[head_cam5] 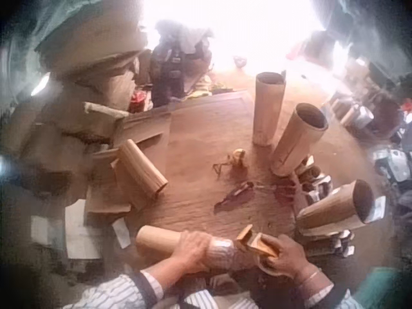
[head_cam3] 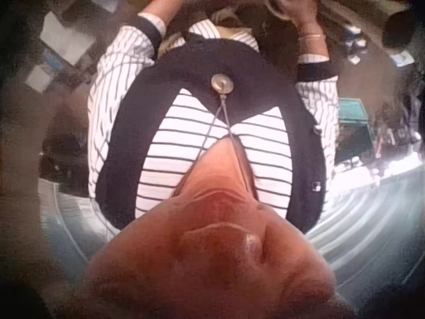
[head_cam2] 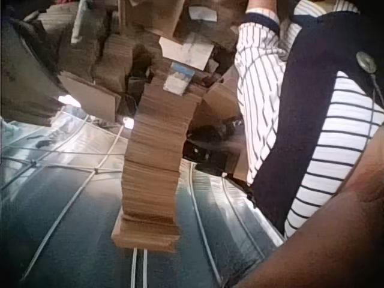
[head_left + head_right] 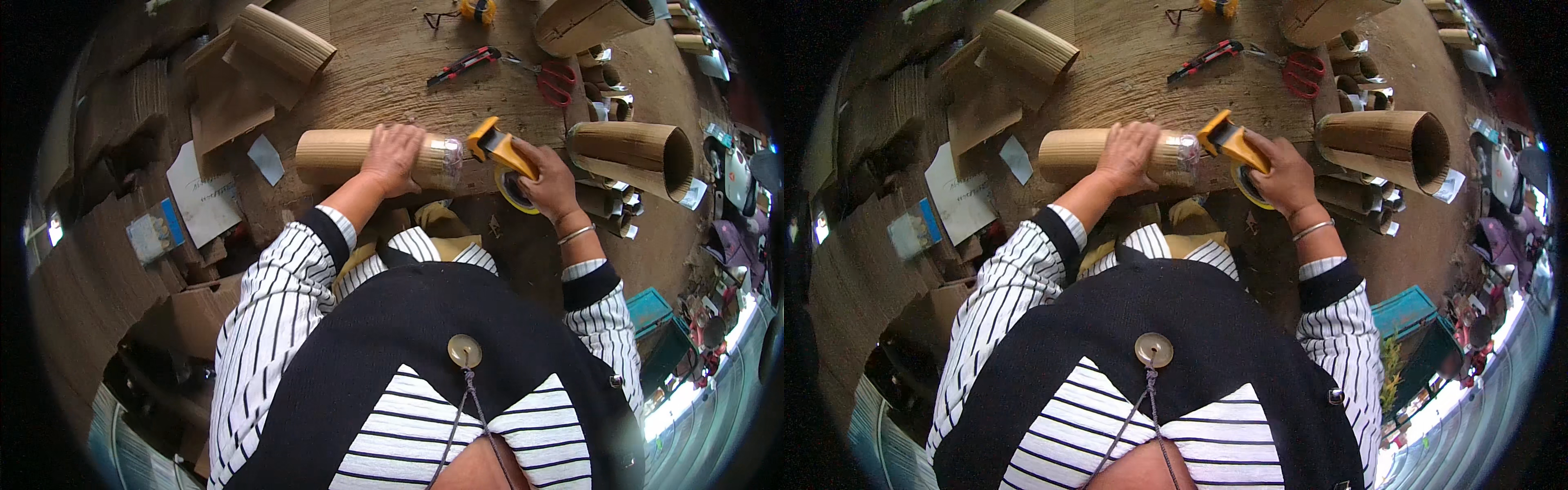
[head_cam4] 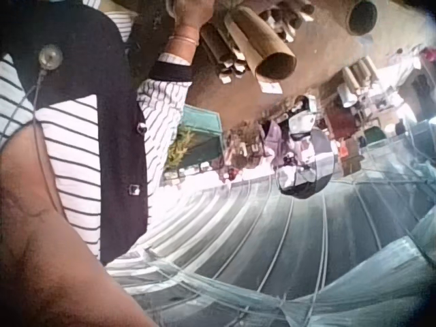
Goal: The person places a small potted plant inside a corrugated cardboard tube, then secures the tube with yellow tape. They trim the tube's edge with scissors, attach a small paper label, and place the finished unit among other similar tubes on the floor.
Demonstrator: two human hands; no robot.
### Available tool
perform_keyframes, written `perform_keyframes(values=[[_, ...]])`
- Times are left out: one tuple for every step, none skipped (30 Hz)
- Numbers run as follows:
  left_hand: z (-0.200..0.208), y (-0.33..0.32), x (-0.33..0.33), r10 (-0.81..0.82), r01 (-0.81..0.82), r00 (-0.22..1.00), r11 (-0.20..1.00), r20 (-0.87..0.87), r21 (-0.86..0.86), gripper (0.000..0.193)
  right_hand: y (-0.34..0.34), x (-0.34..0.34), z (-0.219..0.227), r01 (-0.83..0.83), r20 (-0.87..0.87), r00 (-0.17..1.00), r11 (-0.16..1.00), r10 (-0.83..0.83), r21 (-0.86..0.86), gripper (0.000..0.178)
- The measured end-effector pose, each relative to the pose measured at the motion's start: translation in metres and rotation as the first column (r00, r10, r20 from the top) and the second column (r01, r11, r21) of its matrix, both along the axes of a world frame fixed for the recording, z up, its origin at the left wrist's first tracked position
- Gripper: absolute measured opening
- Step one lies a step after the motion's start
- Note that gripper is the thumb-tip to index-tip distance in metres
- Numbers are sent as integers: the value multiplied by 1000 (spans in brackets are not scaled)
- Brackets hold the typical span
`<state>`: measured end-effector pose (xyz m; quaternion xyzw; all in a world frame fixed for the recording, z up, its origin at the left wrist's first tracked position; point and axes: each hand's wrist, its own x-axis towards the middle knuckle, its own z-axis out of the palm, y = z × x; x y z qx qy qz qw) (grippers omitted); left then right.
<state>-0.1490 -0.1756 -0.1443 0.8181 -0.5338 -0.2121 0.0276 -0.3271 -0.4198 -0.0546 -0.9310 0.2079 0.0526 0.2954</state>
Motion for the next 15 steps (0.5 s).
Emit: perform_keyframes(values=[[4,6,-5,84,-84,996,996,17,7,114,2,8,5,-33,5,999,999,33,29,58],[7,10,-7,174,-174,984,985,41,15,113,7,23,13,-91,53,995,995,89,46,55],[10,12,-9,184,-185,983,982,23,48,115,17,41,24,-153,98,984,986,147,58,53],[8,17,-11,184,-187,981,981,58,45,115,29,56,28,-222,145,967,973,210,67,50],[0,19,-11,177,-181,980,983,92,40,116,39,68,25,-343,130,929,938,345,-42,48],[-4,20,-10,163,-168,979,985,121,35,116,48,76,20,-451,97,879,880,466,-149,46],[-7,22,-6,179,-179,983,984,48,-18,115,55,80,10,-567,-29,819,798,574,-204,41],[-7,25,-6,180,-179,983,984,40,-16,115,55,76,11,-576,-45,814,796,579,-188,41],[-8,25,-4,178,-178,983,984,32,-22,114,47,70,13,-583,-64,811,793,582,-178,41],[-10,23,-1,175,-174,984,984,25,-28,113,38,63,17,-589,-83,808,791,584,-168,41],[-12,25,0,191,-190,981,981,18,-25,112,26,55,23,-585,-92,811,795,578,-160,38],[-7,23,1,188,-188,982,982,11,-5,112,16,44,21,-570,-133,822,805,554,-165,39],[-3,19,2,184,-184,983,983,5,16,112,7,34,17,-553,-174,832,816,528,-170,39],[1,13,4,171,-170,985,985,-6,35,112,1,27,13,-529,-218,844,830,491,-177,40],[5,11,1,158,-159,987,987,33,18,110,-1,25,8,-514,-195,854,838,482,-180,42]])
